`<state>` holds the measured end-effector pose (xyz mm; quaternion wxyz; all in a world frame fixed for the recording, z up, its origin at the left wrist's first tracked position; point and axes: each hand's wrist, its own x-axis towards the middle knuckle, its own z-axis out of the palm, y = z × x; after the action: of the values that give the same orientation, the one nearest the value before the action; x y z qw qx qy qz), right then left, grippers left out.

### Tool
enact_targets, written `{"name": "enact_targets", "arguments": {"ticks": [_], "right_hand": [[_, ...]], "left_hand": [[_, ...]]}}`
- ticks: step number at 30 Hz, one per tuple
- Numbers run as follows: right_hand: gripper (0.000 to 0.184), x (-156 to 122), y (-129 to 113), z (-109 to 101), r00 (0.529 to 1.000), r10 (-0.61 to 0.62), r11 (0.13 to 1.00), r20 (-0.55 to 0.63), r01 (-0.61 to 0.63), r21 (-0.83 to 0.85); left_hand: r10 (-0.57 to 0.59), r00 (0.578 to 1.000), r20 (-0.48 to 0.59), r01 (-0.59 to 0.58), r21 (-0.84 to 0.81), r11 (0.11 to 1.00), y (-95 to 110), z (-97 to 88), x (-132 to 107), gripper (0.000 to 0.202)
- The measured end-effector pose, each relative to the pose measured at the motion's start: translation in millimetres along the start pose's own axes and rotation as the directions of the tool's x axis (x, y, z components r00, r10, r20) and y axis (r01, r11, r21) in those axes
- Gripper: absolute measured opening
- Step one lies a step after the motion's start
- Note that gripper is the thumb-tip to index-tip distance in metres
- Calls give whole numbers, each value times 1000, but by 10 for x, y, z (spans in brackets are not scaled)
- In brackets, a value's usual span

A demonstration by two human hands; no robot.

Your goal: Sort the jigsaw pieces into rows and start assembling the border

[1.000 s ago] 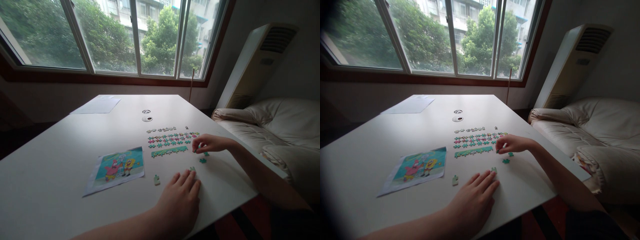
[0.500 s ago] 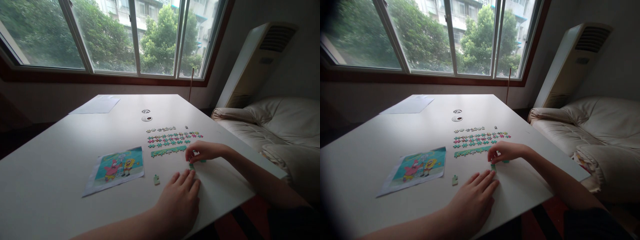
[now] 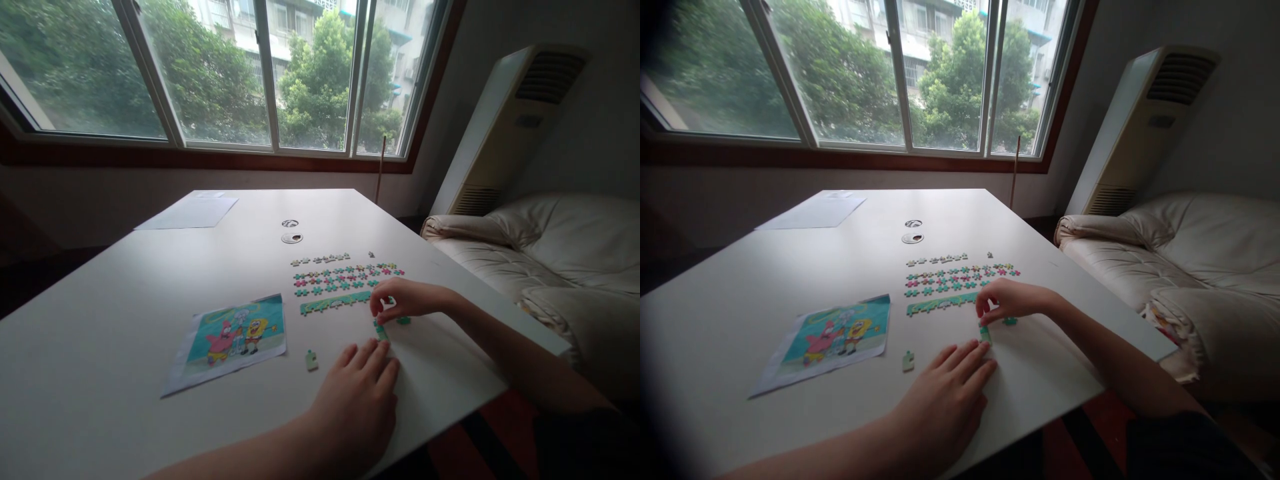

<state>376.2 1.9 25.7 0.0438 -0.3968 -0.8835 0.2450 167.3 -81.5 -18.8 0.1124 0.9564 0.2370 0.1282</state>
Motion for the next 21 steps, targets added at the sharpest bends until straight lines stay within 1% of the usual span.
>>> {"name": "enact_targets", "arguments": {"ticks": [2, 5, 7, 9, 11, 13, 17, 21], "right_hand": [[22, -62, 53, -96, 998, 42, 999, -36, -42, 11], [24, -204, 196, -265, 986, 145, 989, -88, -147, -14], [25, -303, 318, -353, 973, 223, 974, -55, -225, -34], [27, -376, 431, -401, 957, 289, 957, 20, -288, -39], [28, -408, 505, -407, 942, 325, 946, 86, -324, -28], [31, -398, 533, -381, 931, 346, 938, 119, -347, -15], [33, -323, 502, -292, 910, 382, 923, 160, -385, -16], [30, -285, 458, -231, 905, 384, 921, 184, -389, -7]], "left_hand": [[8, 1000, 4, -8, 2, 1000, -6, 2, -4, 39], [23, 1000, 11, -23, 3, 1000, -22, 19, -13, 39], [27, 1000, 14, -27, 1, 1000, -33, 30, -19, 39], [27, 999, 19, -28, 2, 1000, -40, 33, -22, 39], [30, 999, 29, -30, 1, 1000, -40, 27, -21, 39], [28, 999, 37, -28, 0, 1000, -36, 18, -18, 39], [22, 999, 39, -21, -5, 1000, -25, 6, -14, 39], [19, 999, 38, -19, -10, 1000, -25, 3, -21, 39]]}}
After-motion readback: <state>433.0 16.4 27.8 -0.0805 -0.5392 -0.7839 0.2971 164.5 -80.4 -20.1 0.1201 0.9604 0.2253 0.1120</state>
